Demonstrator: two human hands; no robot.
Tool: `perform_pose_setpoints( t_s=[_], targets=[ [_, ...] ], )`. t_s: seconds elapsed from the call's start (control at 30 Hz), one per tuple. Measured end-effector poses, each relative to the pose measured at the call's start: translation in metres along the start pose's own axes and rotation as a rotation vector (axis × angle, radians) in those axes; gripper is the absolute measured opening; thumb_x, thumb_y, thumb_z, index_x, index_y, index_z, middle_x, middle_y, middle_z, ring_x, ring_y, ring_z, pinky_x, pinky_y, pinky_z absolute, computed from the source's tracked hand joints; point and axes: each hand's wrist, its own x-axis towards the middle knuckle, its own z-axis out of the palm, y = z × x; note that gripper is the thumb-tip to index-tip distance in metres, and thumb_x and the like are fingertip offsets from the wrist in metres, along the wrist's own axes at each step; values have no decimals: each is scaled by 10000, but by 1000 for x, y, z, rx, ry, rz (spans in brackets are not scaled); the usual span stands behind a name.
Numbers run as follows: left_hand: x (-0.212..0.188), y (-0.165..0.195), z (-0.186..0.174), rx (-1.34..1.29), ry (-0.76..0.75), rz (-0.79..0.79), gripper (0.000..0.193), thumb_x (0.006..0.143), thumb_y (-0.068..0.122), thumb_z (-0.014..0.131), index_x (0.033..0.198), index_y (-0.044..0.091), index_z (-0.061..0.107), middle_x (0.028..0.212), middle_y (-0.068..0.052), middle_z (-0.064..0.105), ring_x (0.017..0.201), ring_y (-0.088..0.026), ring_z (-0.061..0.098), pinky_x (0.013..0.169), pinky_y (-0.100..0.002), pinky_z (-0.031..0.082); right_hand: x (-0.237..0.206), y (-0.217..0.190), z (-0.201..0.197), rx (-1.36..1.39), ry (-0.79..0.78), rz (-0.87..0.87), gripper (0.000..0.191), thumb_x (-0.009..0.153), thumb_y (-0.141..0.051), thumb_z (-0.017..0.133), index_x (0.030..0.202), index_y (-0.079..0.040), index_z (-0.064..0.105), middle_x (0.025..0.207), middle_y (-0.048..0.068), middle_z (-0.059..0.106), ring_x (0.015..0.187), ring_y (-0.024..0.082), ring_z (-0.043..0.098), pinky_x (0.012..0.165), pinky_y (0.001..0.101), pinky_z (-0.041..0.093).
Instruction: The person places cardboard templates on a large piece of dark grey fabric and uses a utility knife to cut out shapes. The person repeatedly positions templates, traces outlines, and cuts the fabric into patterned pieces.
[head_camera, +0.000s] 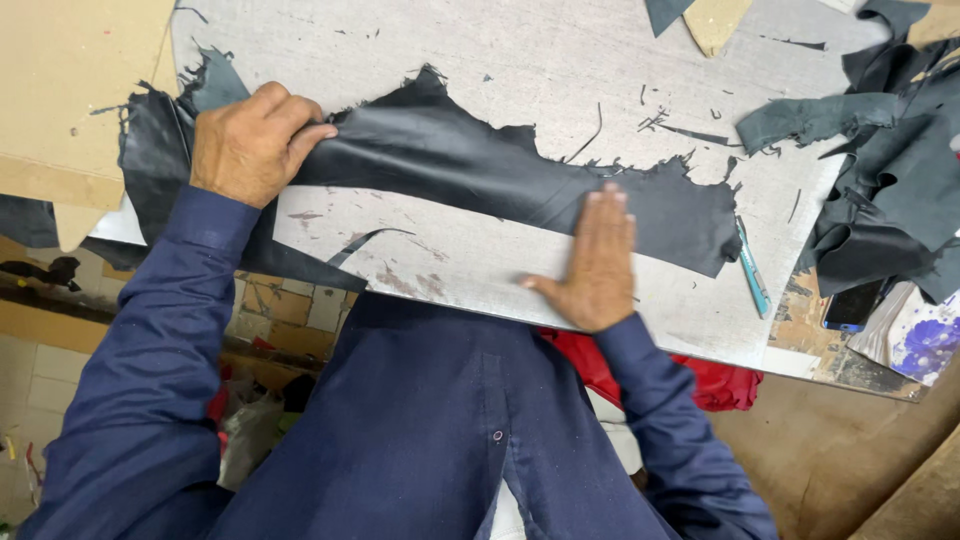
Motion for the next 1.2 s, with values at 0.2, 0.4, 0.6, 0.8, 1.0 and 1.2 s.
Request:
perform_pose_setpoints(
  t_s=[0.2, 0.4, 0.6, 0.8, 1.0, 1.2],
  targets=[
    [22, 34, -32, 48, 67, -114, 163, 986, 270, 794, 1065, 138, 741, 1000, -34, 670, 938, -247, 677, 783, -386, 546, 82, -155, -18, 58, -58, -449, 1485, 614, -1004, 472, 1553, 107, 175, 1641, 315, 154, 1553, 401, 103, 1257, 513, 97],
    [14, 94, -20, -337, 61, -187, 278, 946, 286, 709, 1134, 81, 719, 1260, -99, 642, 1186, -304, 569, 1048, -461, 439, 103, -191, -45, -32, -149, -661, 1319, 732, -974, 390, 1616, -8, 228, 1667, 235, 208, 1597, 397, 128, 1327, 516, 93],
    [14, 100, -1, -309, 26, -382, 427, 892, 372, 756, 1201, 82, 707, 1309, -148, 585, 1243, -367, 476, 1060, -503, 411, 53, -82, -54, -49, -29, -387, 1379, 764, -971, 383, 1620, 68, 88, 1699, 285, 98, 1591, 383, 71, 1273, 498, 71],
    [48, 114, 14, -141, -136, -564, 528, 763, 443, 848, 1147, 110, 705, 1264, -128, 547, 1245, -369, 450, 1005, -576, 396, 24, 29, -84, -44, -65, 34, 1343, 760, -921, 440, 1590, 61, 51, 1661, 293, 54, 1555, 402, 51, 1237, 503, 80],
    [89, 133, 26, -203, -86, -618, 527, 751, 399, 858, 1147, 93, 692, 1166, -160, 579, 1097, -357, 517, 940, -480, 474, 87, 120, -108, 422, 478, 309, 1107, 855, -534, 776, 1570, 103, 221, 1602, 360, 297, 1486, 460, 336, 1189, 497, 356],
    [143, 162, 56, -655, 39, -617, 616, 735, 241, 867, 1258, 73, 587, 1096, -96, 619, 913, -202, 605, 649, -340, 555, 216, 183, -149, 1054, 641, 716, 993, 816, -334, 878, 1519, 70, 305, 1357, 260, 566, 1166, 310, 644, 938, 372, 568]
  ],
)
